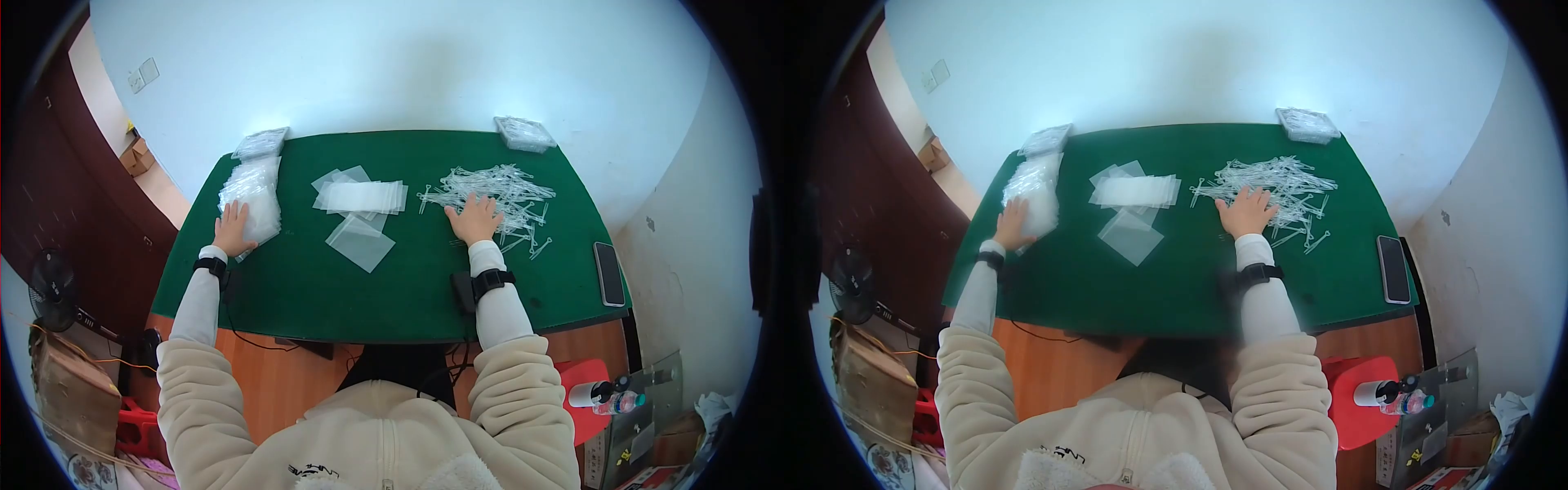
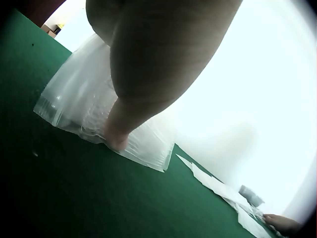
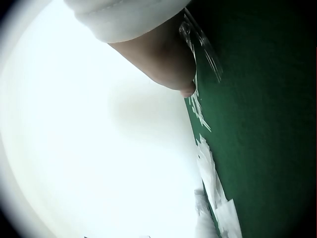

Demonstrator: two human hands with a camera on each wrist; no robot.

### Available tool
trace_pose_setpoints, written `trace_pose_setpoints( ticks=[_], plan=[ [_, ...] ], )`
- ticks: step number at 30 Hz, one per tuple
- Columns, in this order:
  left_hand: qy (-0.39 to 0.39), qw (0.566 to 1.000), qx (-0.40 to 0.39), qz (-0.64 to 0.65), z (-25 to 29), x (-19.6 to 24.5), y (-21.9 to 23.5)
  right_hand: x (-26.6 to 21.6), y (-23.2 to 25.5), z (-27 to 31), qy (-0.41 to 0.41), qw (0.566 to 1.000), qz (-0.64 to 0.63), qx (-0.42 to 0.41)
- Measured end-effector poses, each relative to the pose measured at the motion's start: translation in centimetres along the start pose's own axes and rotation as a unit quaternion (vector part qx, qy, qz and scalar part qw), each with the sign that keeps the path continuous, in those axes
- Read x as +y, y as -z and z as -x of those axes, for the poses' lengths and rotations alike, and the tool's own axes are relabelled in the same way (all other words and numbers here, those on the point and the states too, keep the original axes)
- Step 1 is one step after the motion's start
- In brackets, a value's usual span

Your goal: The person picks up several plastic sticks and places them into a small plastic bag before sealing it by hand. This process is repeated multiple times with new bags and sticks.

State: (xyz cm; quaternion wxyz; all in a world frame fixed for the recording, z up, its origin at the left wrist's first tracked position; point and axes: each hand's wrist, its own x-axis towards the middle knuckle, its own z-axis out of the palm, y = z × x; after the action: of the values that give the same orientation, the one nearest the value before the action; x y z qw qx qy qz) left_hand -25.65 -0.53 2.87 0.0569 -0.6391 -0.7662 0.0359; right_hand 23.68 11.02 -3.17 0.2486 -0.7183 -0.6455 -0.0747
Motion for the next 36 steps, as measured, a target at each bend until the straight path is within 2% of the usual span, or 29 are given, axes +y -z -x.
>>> trace_pose_setpoints(
  ticks=[1, 4, 6, 9, 10, 12, 13, 15, 16, 17, 18, 19, 20, 21, 24, 25, 26, 28, 29, 30, 33, 36],
  plan=[
    [-0.001, 1.000, -0.012, 0.002, 0.0, 0.0, 0.0, -0.1, 0.2, -0.1, 0.002, 1.000, 0.000, 0.001],
    [0.014, 1.000, 0.006, 0.011, 1.1, 0.8, 0.9, -1.0, 3.3, 0.2, 0.012, 0.993, -0.056, -0.099],
    [0.018, 1.000, 0.016, 0.013, 1.7, 1.9, 1.7, -1.2, 3.6, 0.4, 0.020, 0.995, -0.044, -0.089],
    [-0.019, 0.987, 0.152, 0.045, 2.4, 4.8, 2.7, -1.3, 3.7, 0.5, 0.037, 0.997, -0.020, -0.069],
    [-0.019, 0.987, 0.153, 0.046, 2.5, 5.9, 3.1, -1.3, 3.7, 0.3, 0.037, 0.996, -0.015, -0.075],
    [-0.100, 0.966, 0.218, 0.099, 3.0, 8.6, 4.4, -1.3, 3.5, 0.1, 0.039, 0.995, -0.002, -0.088],
    [-0.099, 0.966, 0.218, 0.101, 3.4, 10.1, 5.2, -1.3, 3.3, 0.1, 0.041, 0.995, -0.001, -0.087],
    [-0.199, 0.929, 0.243, 0.195, 4.2, 13.3, 7.4, -1.2, 2.8, 0.1, 0.112, 0.990, -0.082, -0.038],
    [-0.198, 0.929, 0.243, 0.198, 4.1, 14.6, 7.7, -1.2, 2.5, 0.2, 0.148, 0.981, -0.122, -0.014],
    [-0.253, 0.900, 0.246, 0.257, 4.0, 15.8, 7.9, -1.4, 1.7, 0.3, 0.149, 0.981, -0.120, -0.014],
    [-0.306, 0.864, 0.248, 0.315, 3.9, 16.9, 8.1, -1.6, 0.7, 0.4, 0.204, 0.970, -0.130, 0.013],
    [-0.305, 0.862, 0.250, 0.318, 3.8, 18.0, 7.9, -1.8, -0.2, 0.4, 0.258, 0.955, -0.139, 0.041],
    [-0.323, 0.842, 0.213, 0.376, 3.5, 19.1, 7.7, -2.0, -0.4, 0.4, 0.312, 0.936, -0.148, 0.068],
    [-0.339, 0.817, 0.176, 0.432, 3.2, 20.0, 7.3, -1.9, -0.5, 0.4, 0.314, 0.936, -0.145, 0.068],
    [-0.322, 0.801, 0.142, 0.484, 2.3, 22.0, 6.4, -1.8, 0.0, 0.7, 0.358, 0.927, -0.113, -0.022],
    [-0.314, 0.793, 0.124, 0.507, 1.9, 22.3, 5.9, -1.8, 0.6, 0.7, 0.357, 0.927, -0.111, -0.023],
    [-0.316, 0.792, 0.124, 0.508, 1.4, 22.4, 5.2, -1.8, 1.2, 0.5, 0.339, 0.934, -0.098, -0.057],
    [-0.277, 0.748, 0.125, 0.589, 0.4, 22.5, 3.5, -2.1, 2.1, 0.2, 0.302, 0.942, -0.075, -0.123],
    [-0.257, 0.724, 0.125, 0.627, -0.1, 22.4, 2.6, -2.2, 2.2, 0.1, 0.301, 0.943, -0.075, -0.122],
    [-0.258, 0.725, 0.124, 0.627, -0.6, 22.2, 1.6, -2.2, 2.1, 0.1, 0.289, 0.949, -0.076, -0.103],
    [-0.196, 0.722, 0.123, 0.652, -1.2, 21.6, -0.3, -2.0, 1.4, 0.2, 0.264, 0.959, -0.077, -0.069],
    [-0.203, 0.734, 0.120, 0.637, -0.8, 21.6, -0.3, -1.9, 0.4, 0.4, 0.379, 0.919, -0.086, 0.075]
  ],
)
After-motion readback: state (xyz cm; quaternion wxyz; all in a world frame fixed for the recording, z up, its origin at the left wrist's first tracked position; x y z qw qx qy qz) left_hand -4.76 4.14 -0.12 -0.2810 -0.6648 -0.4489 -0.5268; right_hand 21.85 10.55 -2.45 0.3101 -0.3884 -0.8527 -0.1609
